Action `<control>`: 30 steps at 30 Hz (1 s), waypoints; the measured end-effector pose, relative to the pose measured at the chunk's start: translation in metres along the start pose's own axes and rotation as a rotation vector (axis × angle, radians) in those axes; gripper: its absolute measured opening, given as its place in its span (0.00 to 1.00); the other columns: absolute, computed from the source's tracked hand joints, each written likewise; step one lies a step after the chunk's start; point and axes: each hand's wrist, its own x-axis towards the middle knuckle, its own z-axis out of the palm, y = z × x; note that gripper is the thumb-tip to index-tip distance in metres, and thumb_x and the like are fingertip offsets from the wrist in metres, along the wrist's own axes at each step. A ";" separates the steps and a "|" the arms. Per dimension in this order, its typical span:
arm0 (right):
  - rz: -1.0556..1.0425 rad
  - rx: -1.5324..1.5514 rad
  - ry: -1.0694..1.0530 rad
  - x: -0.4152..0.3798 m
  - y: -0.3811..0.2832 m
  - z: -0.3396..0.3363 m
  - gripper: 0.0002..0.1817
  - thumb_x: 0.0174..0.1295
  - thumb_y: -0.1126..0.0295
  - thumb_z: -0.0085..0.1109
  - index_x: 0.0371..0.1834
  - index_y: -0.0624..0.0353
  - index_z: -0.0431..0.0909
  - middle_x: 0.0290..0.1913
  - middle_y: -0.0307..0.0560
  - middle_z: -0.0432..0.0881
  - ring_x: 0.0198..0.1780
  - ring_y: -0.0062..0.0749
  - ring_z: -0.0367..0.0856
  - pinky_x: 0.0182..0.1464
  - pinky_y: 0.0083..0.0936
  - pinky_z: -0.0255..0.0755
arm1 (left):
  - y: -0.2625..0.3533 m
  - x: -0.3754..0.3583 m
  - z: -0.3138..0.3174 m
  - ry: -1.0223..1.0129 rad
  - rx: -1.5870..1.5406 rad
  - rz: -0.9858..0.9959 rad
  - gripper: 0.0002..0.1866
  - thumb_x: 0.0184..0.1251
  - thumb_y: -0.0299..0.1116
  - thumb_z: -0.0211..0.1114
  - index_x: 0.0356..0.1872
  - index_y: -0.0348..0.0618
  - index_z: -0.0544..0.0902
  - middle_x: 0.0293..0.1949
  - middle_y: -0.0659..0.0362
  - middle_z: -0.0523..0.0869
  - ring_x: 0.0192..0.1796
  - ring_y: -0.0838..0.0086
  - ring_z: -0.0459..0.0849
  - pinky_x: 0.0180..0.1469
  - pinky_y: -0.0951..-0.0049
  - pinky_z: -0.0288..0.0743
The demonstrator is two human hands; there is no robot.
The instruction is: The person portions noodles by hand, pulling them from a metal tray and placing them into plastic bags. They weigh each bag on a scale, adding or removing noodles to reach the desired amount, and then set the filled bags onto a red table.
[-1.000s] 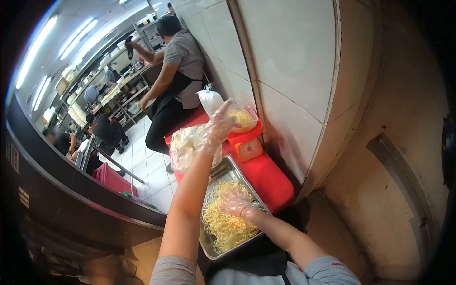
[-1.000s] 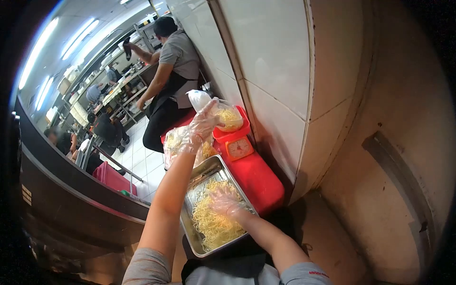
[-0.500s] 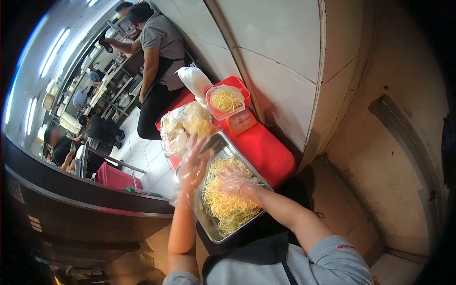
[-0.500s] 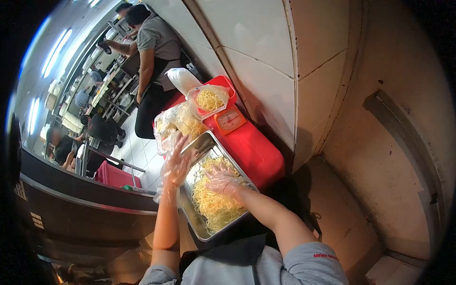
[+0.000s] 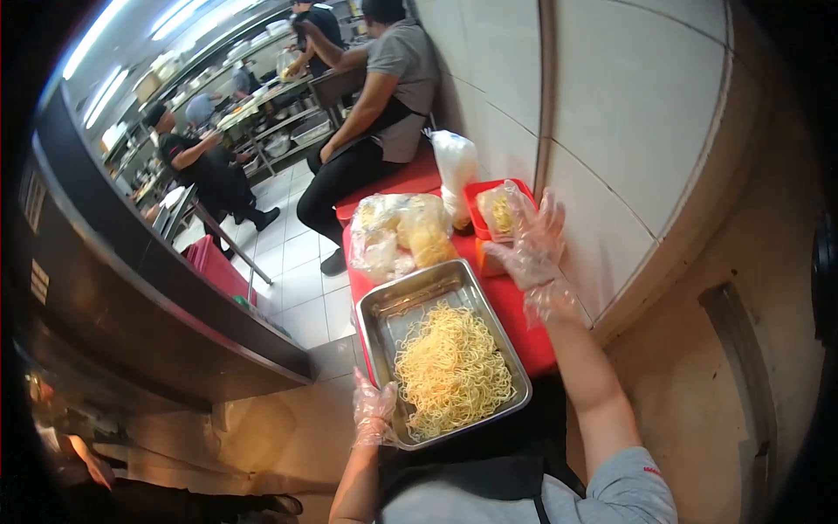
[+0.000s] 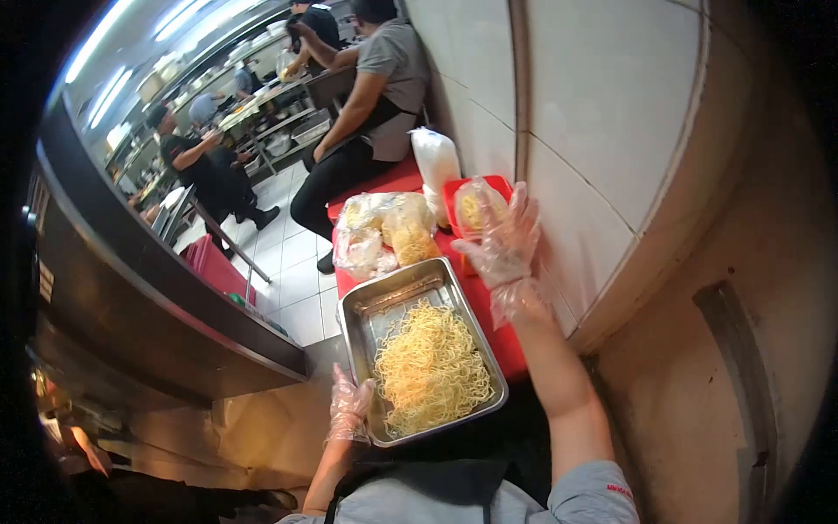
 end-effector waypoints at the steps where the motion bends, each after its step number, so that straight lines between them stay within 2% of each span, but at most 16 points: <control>1: 0.065 -0.056 -0.199 0.016 0.006 0.001 0.44 0.45 0.47 0.72 0.69 0.41 0.66 0.73 0.60 0.53 0.68 0.68 0.58 0.67 0.54 0.59 | -0.039 0.025 0.032 -0.049 -0.142 0.100 0.43 0.59 0.45 0.62 0.71 0.35 0.55 0.48 0.33 0.81 0.50 0.39 0.80 0.54 0.50 0.74; 2: 0.073 0.019 -0.271 0.032 0.010 0.006 0.33 0.49 0.47 0.68 0.60 0.45 0.76 0.69 0.55 0.63 0.65 0.59 0.66 0.65 0.51 0.63 | -0.006 0.004 0.007 -0.098 0.074 0.078 0.40 0.61 0.44 0.60 0.71 0.35 0.55 0.47 0.33 0.81 0.47 0.40 0.81 0.52 0.50 0.75; 3: -0.046 -0.027 -0.375 0.049 0.027 0.029 0.21 0.53 0.51 0.63 0.46 0.50 0.84 0.54 0.55 0.78 0.55 0.49 0.77 0.58 0.44 0.71 | -0.002 0.000 0.003 -0.086 0.040 0.104 0.39 0.62 0.43 0.59 0.71 0.35 0.56 0.46 0.33 0.81 0.47 0.40 0.81 0.51 0.49 0.75; 5: -0.162 -0.112 -0.318 0.083 0.065 0.093 0.14 0.57 0.55 0.59 0.33 0.53 0.86 0.40 0.55 0.83 0.46 0.45 0.81 0.50 0.40 0.75 | -0.007 -0.001 0.004 -0.078 -0.005 0.129 0.38 0.62 0.42 0.58 0.70 0.35 0.57 0.45 0.33 0.81 0.48 0.40 0.81 0.51 0.49 0.75; 8: -0.323 -0.247 -0.445 0.134 0.066 0.094 0.15 0.60 0.62 0.56 0.49 0.53 0.80 0.38 0.46 0.81 0.44 0.43 0.79 0.49 0.36 0.72 | -0.021 0.007 0.014 -0.091 -0.043 0.140 0.38 0.62 0.44 0.58 0.69 0.34 0.59 0.46 0.32 0.80 0.47 0.39 0.81 0.52 0.48 0.74; 10: -0.517 -0.321 -0.251 0.152 0.048 0.077 0.13 0.62 0.63 0.55 0.48 0.53 0.80 0.39 0.46 0.81 0.44 0.41 0.79 0.49 0.35 0.72 | -0.024 0.010 0.017 -0.100 -0.086 0.142 0.37 0.62 0.43 0.58 0.69 0.33 0.59 0.44 0.32 0.80 0.46 0.39 0.81 0.51 0.47 0.74; 11: -0.612 -0.355 -0.151 0.162 0.037 0.066 0.12 0.64 0.64 0.55 0.47 0.53 0.80 0.40 0.46 0.81 0.44 0.40 0.79 0.48 0.35 0.72 | -0.032 0.012 0.024 -0.070 -0.094 0.191 0.36 0.61 0.41 0.58 0.68 0.33 0.60 0.37 0.35 0.82 0.39 0.42 0.83 0.46 0.50 0.76; 14: -1.090 -0.437 0.402 0.185 0.001 0.043 0.11 0.65 0.64 0.54 0.47 0.52 0.80 0.42 0.46 0.81 0.43 0.35 0.78 0.48 0.34 0.71 | -0.064 0.025 0.055 -0.100 -0.047 0.312 0.37 0.61 0.38 0.59 0.68 0.28 0.59 0.37 0.35 0.82 0.40 0.42 0.83 0.45 0.51 0.77; 15: -1.116 -0.090 0.444 0.194 -0.016 0.041 0.09 0.64 0.64 0.54 0.37 0.56 0.80 0.31 0.47 0.82 0.35 0.44 0.79 0.40 0.37 0.73 | -0.063 0.022 0.053 -0.099 -0.054 0.313 0.37 0.61 0.37 0.59 0.68 0.27 0.59 0.36 0.35 0.82 0.40 0.42 0.83 0.44 0.51 0.77; 18: -0.647 0.353 -0.229 0.195 -0.060 0.014 0.12 0.63 0.64 0.57 0.31 0.62 0.80 0.27 0.47 0.80 0.33 0.45 0.78 0.39 0.38 0.72 | -0.053 0.009 0.041 -0.087 -0.120 0.238 0.36 0.61 0.36 0.57 0.67 0.24 0.58 0.34 0.34 0.82 0.38 0.43 0.83 0.43 0.51 0.77; 22: -0.545 0.748 -0.386 0.189 -0.071 0.051 0.12 0.62 0.65 0.60 0.31 0.65 0.82 0.29 0.49 0.82 0.34 0.38 0.80 0.40 0.33 0.73 | -0.040 -0.006 0.027 -0.098 -0.174 0.223 0.36 0.60 0.34 0.56 0.67 0.23 0.58 0.34 0.34 0.81 0.37 0.44 0.83 0.42 0.52 0.77; 24: -0.382 1.023 -0.628 0.177 -0.082 0.066 0.05 0.61 0.74 0.59 0.33 0.64 0.83 0.32 0.49 0.84 0.36 0.34 0.82 0.41 0.28 0.75 | -0.042 -0.006 0.028 -0.126 -0.232 0.233 0.36 0.60 0.34 0.55 0.67 0.23 0.58 0.34 0.34 0.81 0.37 0.43 0.83 0.42 0.52 0.77; 26: -0.802 0.712 -0.354 0.171 -0.089 0.083 0.05 0.60 0.75 0.59 0.32 0.62 0.83 0.32 0.49 0.84 0.35 0.36 0.83 0.40 0.28 0.76 | -0.045 -0.005 0.032 -0.124 -0.254 0.212 0.34 0.59 0.34 0.55 0.67 0.29 0.59 0.36 0.34 0.82 0.39 0.40 0.82 0.45 0.50 0.75; 28: -0.784 0.881 -0.407 0.145 -0.092 0.130 0.08 0.62 0.68 0.56 0.34 0.58 0.84 0.33 0.49 0.84 0.35 0.39 0.83 0.41 0.30 0.77 | -0.050 0.000 0.036 -0.118 -0.272 0.231 0.34 0.59 0.34 0.56 0.67 0.29 0.61 0.35 0.37 0.82 0.38 0.43 0.83 0.44 0.51 0.77; 29: -0.827 0.647 -0.454 0.133 -0.089 0.160 0.08 0.63 0.68 0.57 0.36 0.58 0.84 0.34 0.48 0.84 0.36 0.38 0.82 0.43 0.29 0.76 | -0.047 0.001 0.033 -0.106 -0.237 0.221 0.34 0.59 0.34 0.56 0.67 0.30 0.61 0.35 0.37 0.82 0.38 0.43 0.83 0.44 0.51 0.76; 30: -0.736 0.728 -0.543 0.107 -0.082 0.214 0.08 0.63 0.68 0.58 0.39 0.57 0.84 0.36 0.48 0.84 0.38 0.38 0.82 0.44 0.30 0.75 | -0.043 0.000 0.028 -0.091 -0.204 0.213 0.34 0.59 0.34 0.55 0.67 0.31 0.61 0.35 0.37 0.82 0.39 0.43 0.83 0.45 0.50 0.76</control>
